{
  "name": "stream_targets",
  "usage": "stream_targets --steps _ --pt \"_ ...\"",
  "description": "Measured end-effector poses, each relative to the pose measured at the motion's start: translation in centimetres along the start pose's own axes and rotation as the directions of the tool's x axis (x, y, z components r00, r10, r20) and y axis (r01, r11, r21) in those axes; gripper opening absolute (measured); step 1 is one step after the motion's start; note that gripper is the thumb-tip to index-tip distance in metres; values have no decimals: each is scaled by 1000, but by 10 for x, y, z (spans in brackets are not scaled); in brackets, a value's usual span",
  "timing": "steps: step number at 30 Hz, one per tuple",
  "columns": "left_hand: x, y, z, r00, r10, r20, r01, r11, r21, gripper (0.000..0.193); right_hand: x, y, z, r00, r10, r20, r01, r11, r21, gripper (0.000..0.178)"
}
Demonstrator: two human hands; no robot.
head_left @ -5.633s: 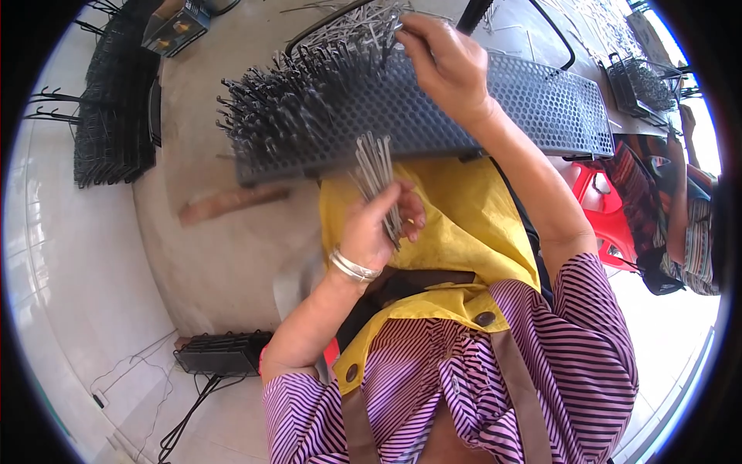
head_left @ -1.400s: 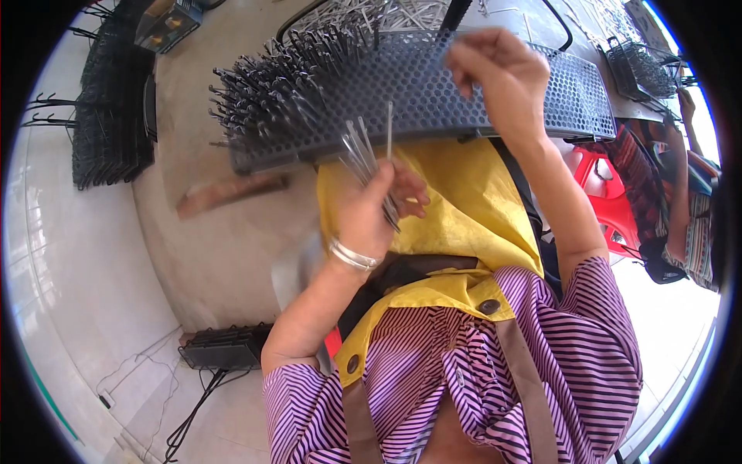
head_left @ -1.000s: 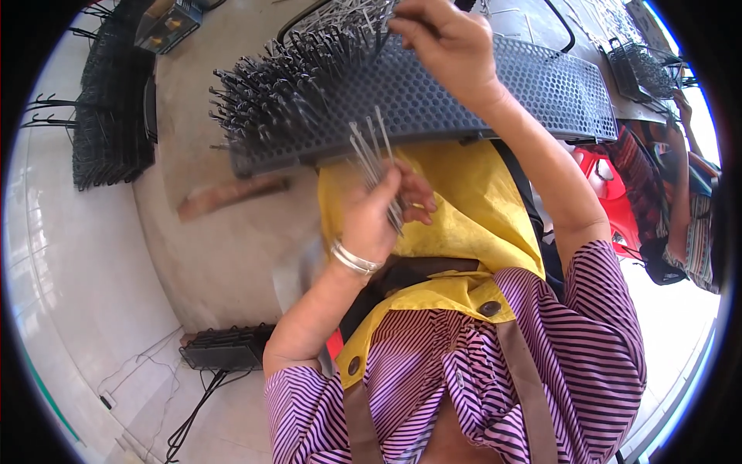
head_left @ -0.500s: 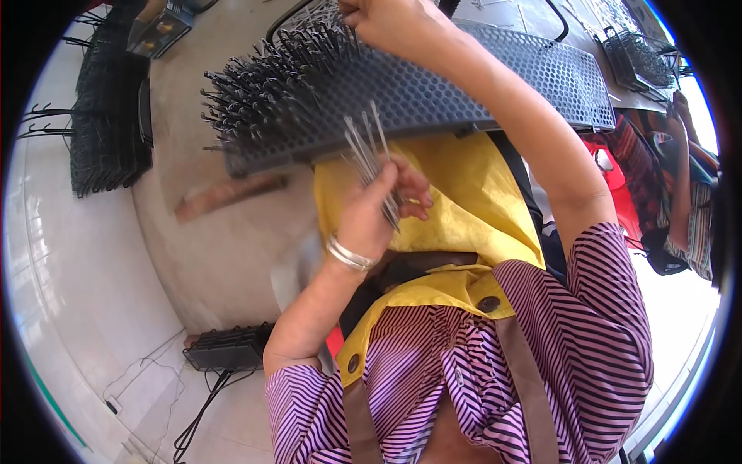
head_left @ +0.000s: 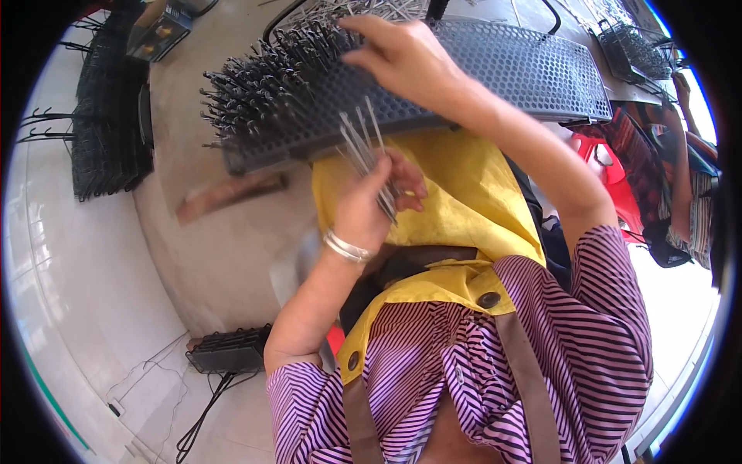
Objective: Inserting metal wire pins into a perforated assembly board.
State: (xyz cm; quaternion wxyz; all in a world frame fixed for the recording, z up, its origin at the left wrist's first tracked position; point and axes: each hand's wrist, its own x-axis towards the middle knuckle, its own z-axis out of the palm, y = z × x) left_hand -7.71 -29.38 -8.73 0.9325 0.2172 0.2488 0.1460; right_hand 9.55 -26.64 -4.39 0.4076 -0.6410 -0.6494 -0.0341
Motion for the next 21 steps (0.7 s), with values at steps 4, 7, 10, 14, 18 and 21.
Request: stream_targets --steps 4,7,10,14,18,21 --pt "-2 0 5 1000 7 6 -7 1000 -5 20 -26 -23 -19 779 440 447 -604 718 346 13" --pt "-3 0 7 999 15 45 -15 1000 2 20 -34 -22 -17 706 469 531 -707 506 494 13" --pt "-2 1 3 997 37 69 -36 999 -16 22 -29 -23 -23 714 447 539 -696 533 481 15" --pt "-3 2 3 998 18 68 -18 1000 -7 24 -28 -23 -21 701 430 569 -707 527 473 16" --pt "-1 3 0 1000 7 28 -6 999 -41 25 -20 -17 -29 718 569 401 -684 470 558 13" --pt "1 2 -2 1000 -18 26 19 999 -50 26 -8 -8 -25 779 607 158 -558 556 616 15"
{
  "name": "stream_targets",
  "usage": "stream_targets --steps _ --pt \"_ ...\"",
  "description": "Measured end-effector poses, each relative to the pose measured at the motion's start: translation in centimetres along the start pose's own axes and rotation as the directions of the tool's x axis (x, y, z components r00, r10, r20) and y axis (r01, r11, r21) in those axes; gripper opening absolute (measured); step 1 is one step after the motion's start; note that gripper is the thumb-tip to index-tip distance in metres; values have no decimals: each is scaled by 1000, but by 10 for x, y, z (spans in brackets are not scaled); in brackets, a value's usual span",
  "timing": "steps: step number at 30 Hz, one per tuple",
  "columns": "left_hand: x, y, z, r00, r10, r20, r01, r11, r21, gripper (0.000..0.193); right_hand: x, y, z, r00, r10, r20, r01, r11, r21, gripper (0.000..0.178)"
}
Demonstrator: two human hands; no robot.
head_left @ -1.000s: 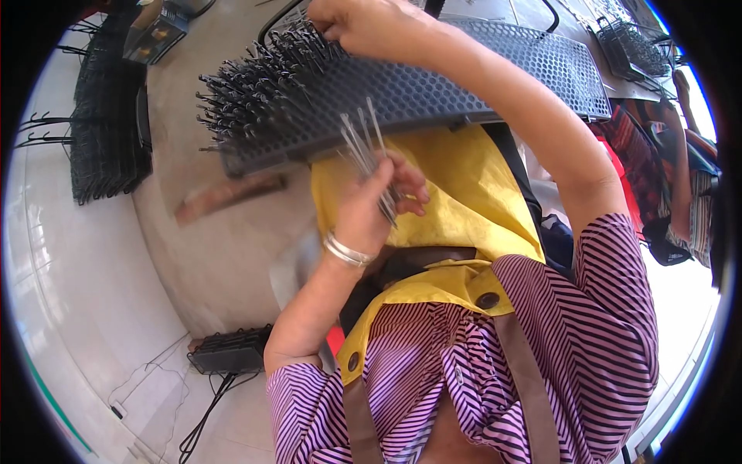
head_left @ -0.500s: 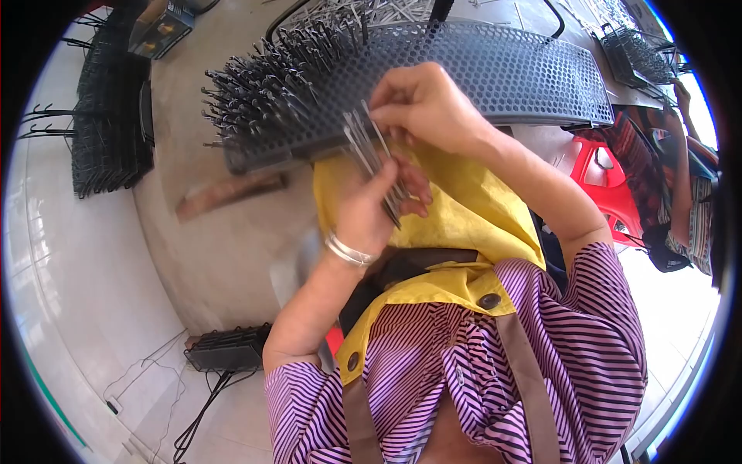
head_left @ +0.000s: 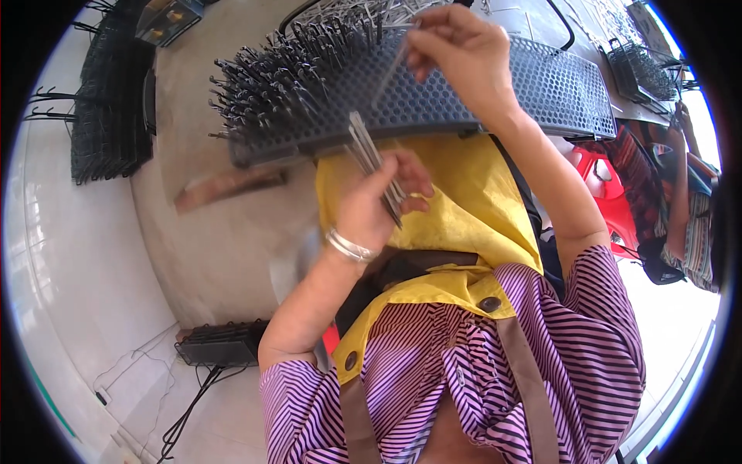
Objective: Inserting metal wire pins into a perforated assembly board.
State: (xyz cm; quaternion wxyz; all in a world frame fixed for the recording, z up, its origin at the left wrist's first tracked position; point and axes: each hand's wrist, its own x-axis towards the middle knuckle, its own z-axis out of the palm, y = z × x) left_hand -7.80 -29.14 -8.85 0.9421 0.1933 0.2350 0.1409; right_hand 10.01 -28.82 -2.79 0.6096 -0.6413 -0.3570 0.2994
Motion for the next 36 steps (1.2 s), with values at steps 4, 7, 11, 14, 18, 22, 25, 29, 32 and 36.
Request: stream_targets --steps 4,7,11,14,18,22,25,29,32,36 --pt "-1 -2 -2 1000 -6 -8 6 1000 2 26 14 -3 15 965 -201 -169 215 974 69 3" --pt "0 -3 -1 1000 -8 -3 8 1000 -5 26 27 12 20 818 -557 -145 561 827 -15 5" --pt "0 -3 -1 1000 -16 -16 16 1000 -5 26 20 0 19 742 -670 -24 605 684 -406 9" --pt "0 -2 0 1000 -21 -19 21 1000 -7 25 24 1 21 647 -762 17 686 573 -449 10" --pt "0 -2 1 999 -26 -18 26 1000 -14 25 23 -1 21 635 -771 40 696 549 -463 11" --pt "0 -2 0 999 -31 -18 31 1000 -6 24 25 -2 20 678 -728 106 704 600 -382 11" --pt "0 -3 0 999 -32 -14 32 999 -13 24 26 -1 19 687 -723 80 692 615 -379 9" --pt "0 -3 0 1000 -27 -14 27 1000 2 25 28 -10 16 787 -599 150 612 725 -317 9" --pt "0 -3 0 999 -33 -9 33 999 3 24 38 -16 9 667 -651 362 740 634 -226 7" --pt "0 -4 -1 1000 -27 -6 27 1000 5 24 39 -17 12 788 -550 278 605 773 -188 6"
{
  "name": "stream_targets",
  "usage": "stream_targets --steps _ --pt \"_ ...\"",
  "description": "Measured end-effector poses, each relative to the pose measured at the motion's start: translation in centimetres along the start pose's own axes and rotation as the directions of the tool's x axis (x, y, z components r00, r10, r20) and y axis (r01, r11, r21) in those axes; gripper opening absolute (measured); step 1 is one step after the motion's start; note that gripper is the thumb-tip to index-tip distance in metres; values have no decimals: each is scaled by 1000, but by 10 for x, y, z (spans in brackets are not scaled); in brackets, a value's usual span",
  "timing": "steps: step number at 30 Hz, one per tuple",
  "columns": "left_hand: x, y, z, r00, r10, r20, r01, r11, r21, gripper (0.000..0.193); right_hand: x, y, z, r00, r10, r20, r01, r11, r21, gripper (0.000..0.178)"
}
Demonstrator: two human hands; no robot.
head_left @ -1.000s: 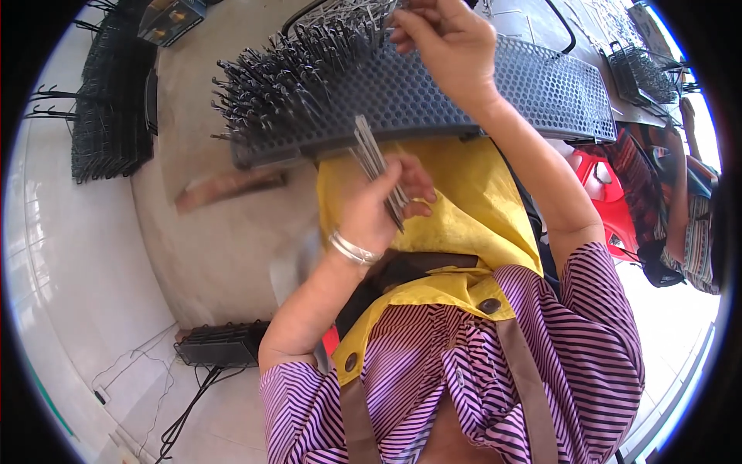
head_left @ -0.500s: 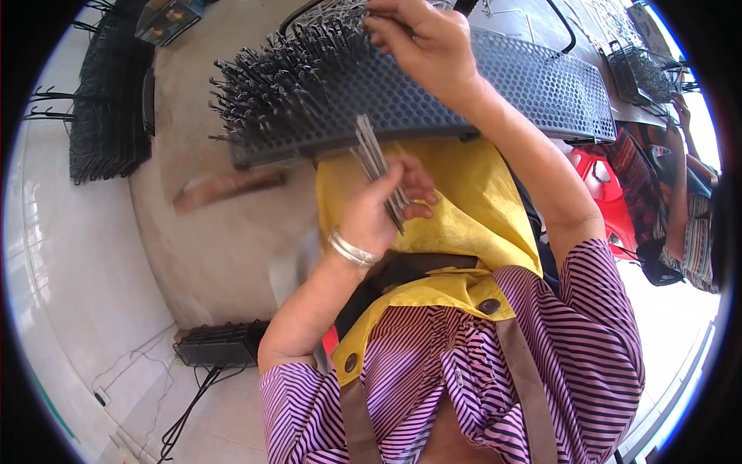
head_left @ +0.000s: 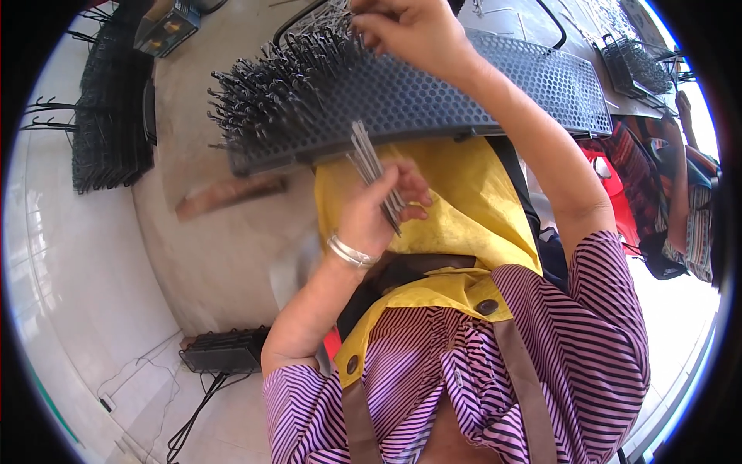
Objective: Inserting metal wire pins into a perforated assembly board.
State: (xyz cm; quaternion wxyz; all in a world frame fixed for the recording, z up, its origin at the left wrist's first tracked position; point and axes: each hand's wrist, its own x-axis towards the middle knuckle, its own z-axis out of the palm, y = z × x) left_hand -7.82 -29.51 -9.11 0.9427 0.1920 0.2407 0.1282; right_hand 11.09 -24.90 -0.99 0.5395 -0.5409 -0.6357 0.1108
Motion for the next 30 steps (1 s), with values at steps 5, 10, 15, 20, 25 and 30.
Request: stream_targets --steps 5,10,15,20,25,30 --pt "1 -1 1 1000 -6 -1 6 1000 15 24 -5 7 2 994 -60 -87 49 992 -116 5" --pt "1 0 1 999 -4 -46 6 999 45 24 -10 23 19 991 126 44 -115 973 -201 11" --pt "1 0 -1 1000 -18 -13 18 1000 21 25 -14 27 23 1000 -10 -23 1 943 -332 11" --pt "2 -1 -1 999 -24 -23 25 1000 18 24 -10 29 19 984 -103 147 158 886 -436 5" --pt "1 -2 -2 1000 -18 -5 18 1000 15 23 -7 26 20 998 2 63 17 952 -307 4" --pt "1 -4 -3 999 -31 -21 31 999 36 23 -5 25 24 992 95 83 -57 922 -383 12"
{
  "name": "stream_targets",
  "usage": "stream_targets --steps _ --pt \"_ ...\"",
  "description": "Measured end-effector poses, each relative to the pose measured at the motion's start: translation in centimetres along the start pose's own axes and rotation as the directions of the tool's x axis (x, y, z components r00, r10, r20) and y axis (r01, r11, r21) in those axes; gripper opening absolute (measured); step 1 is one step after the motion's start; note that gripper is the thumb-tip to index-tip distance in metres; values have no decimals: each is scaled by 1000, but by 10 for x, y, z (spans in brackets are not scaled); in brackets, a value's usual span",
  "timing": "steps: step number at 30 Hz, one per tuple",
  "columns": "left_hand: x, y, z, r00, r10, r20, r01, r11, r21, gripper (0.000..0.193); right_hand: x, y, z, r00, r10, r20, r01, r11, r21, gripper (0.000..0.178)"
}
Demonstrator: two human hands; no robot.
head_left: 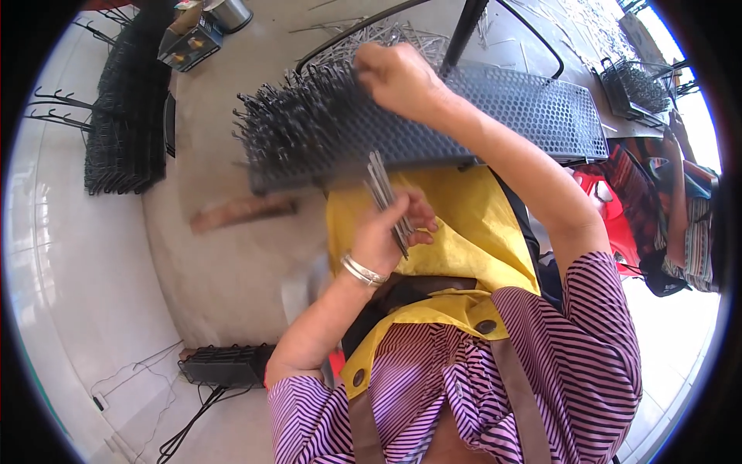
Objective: Inserting metal wire pins into a perforated assembly board.
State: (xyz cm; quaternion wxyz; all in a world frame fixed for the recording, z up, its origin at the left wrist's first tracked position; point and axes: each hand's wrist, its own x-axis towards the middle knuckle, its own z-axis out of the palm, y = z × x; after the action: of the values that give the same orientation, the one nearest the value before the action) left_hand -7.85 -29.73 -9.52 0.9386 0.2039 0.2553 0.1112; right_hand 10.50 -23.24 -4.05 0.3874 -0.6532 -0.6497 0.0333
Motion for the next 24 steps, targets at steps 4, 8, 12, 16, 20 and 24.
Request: stream_targets --steps 4,8,12,16,20,24 --pt "-1 1 1 1000 0 -3 0 1000 -10 23 1 2 -2 1000 28 0 -28 998 65 11" --pt "1 3 1 1000 4 -3 -4 1000 7 23 3 0 -4 998 56 14 -58 986 156 10" --pt "0 3 1 1000 7 0 -7 1000 16 24 8 -4 -7 996 -45 77 36 993 108 9" --pt "0 4 3 1000 -2 5 2 1000 27 25 14 -5 -8 993 -26 113 18 997 72 8" --pt "0 5 1 999 10 38 -11 1000 25 25 7 -3 -11 989 3 145 -25 988 153 8" --pt "0 8 2 998 24 66 -24 1000 8 25 -12 5 -4 995 1 104 -29 965 262 8"
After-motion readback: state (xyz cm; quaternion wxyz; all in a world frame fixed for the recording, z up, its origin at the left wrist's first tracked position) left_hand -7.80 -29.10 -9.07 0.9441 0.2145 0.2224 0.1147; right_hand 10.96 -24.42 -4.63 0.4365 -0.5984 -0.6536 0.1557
